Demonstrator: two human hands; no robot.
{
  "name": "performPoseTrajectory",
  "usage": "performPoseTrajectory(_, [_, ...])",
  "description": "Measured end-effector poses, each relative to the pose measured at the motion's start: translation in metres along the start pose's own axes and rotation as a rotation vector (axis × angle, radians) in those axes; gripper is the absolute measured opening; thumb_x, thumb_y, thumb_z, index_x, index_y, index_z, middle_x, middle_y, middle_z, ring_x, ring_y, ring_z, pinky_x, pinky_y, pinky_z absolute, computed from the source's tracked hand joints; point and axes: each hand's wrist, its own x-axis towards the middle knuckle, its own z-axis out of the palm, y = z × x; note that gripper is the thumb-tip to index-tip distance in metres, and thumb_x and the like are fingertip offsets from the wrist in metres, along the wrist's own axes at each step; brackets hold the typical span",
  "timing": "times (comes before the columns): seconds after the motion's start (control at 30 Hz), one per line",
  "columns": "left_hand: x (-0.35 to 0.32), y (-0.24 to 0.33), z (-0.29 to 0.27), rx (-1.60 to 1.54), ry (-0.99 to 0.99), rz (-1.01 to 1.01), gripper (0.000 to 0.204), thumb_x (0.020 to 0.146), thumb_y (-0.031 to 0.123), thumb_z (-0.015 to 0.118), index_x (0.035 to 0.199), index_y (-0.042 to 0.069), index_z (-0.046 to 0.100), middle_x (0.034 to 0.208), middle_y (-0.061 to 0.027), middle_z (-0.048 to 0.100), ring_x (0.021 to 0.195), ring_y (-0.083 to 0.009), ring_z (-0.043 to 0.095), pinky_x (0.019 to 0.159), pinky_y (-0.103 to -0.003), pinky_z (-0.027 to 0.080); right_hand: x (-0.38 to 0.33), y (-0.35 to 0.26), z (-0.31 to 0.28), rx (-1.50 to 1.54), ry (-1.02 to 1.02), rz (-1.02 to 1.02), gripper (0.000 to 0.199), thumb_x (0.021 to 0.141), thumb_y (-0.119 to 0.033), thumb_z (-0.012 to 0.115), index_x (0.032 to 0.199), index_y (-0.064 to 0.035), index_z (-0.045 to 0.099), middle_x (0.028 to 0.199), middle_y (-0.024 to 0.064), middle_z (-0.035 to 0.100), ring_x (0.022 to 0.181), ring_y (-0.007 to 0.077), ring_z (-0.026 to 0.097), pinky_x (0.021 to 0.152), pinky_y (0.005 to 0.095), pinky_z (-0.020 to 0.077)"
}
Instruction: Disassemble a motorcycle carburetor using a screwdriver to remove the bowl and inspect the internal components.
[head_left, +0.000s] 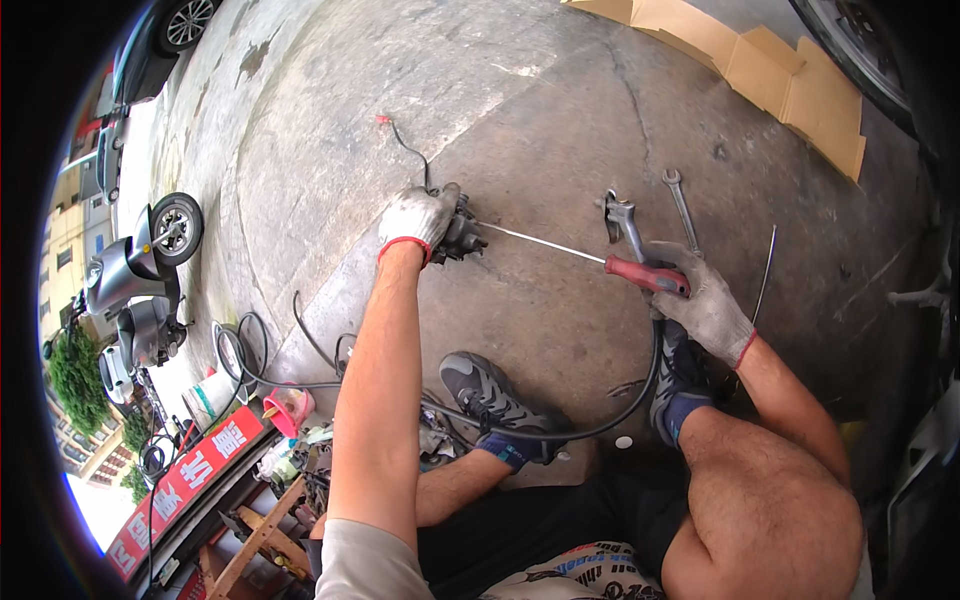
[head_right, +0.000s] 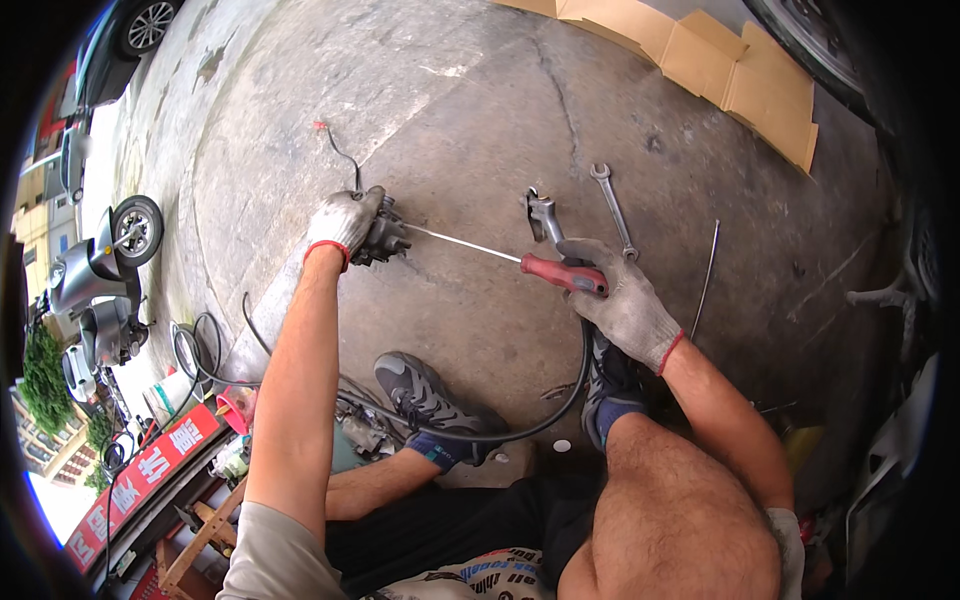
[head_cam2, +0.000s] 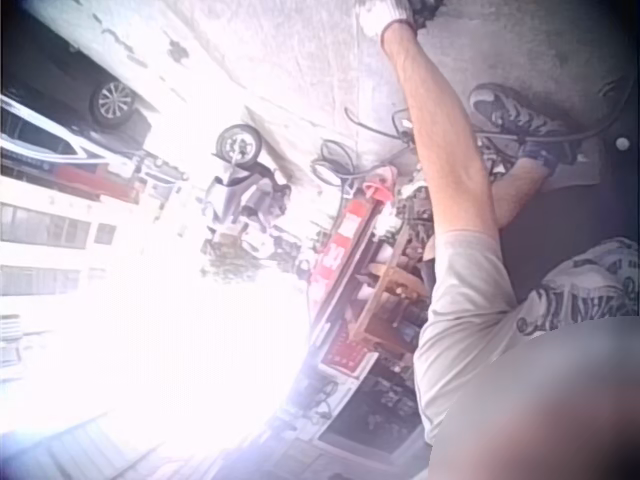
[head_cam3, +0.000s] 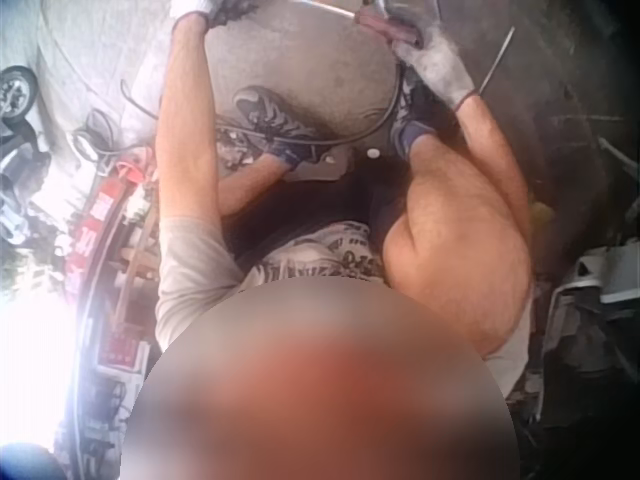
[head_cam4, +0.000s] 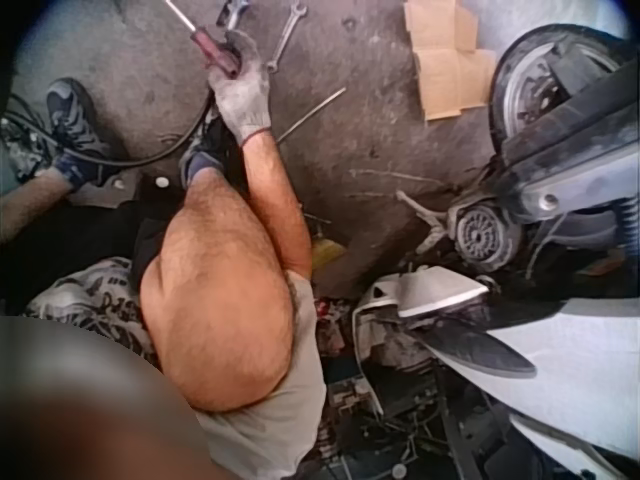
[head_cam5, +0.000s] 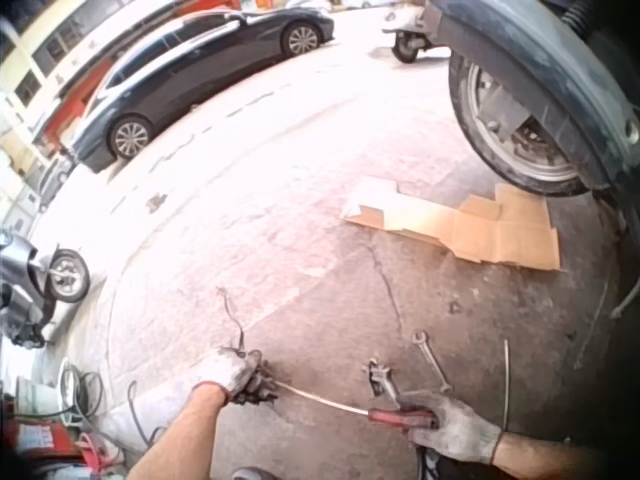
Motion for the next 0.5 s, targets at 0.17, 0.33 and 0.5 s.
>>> performPoseTrajectory(0.17, [-0.003, 0.005, -0.003, -0.023, -0.082, 0.09, 0.063, 0.089, 0.057, 0.053, 0.097, -0.002, 0.074, 0.096, -0.0254, 0.072, 0.093, -0.0364, 0.071, 0.087, -0.042, 0.053, 0.018, -0.009, -0.01, 0.56, -0.475, 0.668, 0.049, 0.086, -0.014, 0.067, 0.132, 0.0004, 0.058, 0.083, 0.002, 0.062, 0.06, 0.006, 0.051, 0.051, 0.0228, 0.0415])
performPoseTrajectory(0.33, [0.005, 0.0, 0.0, -0.029, -0.089, 0.013, 0.057, 0.087, 0.053, 0.051, 0.095, 0.002, 0.076, 0.094, -0.0217, 0.073, 0.089, -0.0349, 0.072, 0.084, -0.042, 0.054, 0.026, -0.01, 0.0, 0.458, -0.522, 0.748, 0.054, 0.086, -0.016, 0.066, 0.137, 0.0001, 0.056, 0.075, -0.0008, 0.058, 0.05, 0.0054, 0.045, 0.041, 0.0238, 0.033])
performPoseTrajectory(0.5, [0.014, -0.005, 0.007, -0.012, -0.029, 0.057, 0.056, 0.087, 0.051, 0.051, 0.094, 0.002, 0.077, 0.09, -0.0207, 0.074, 0.085, -0.033, 0.073, 0.081, -0.041, 0.054, 0.028, -0.008, 0.003, 0.11, -0.453, 0.56, 0.041, 0.086, -0.016, 0.066, 0.125, -0.0039, 0.062, 0.074, 0.0032, 0.062, 0.049, 0.0137, 0.054, 0.046, 0.0304, 0.0422])
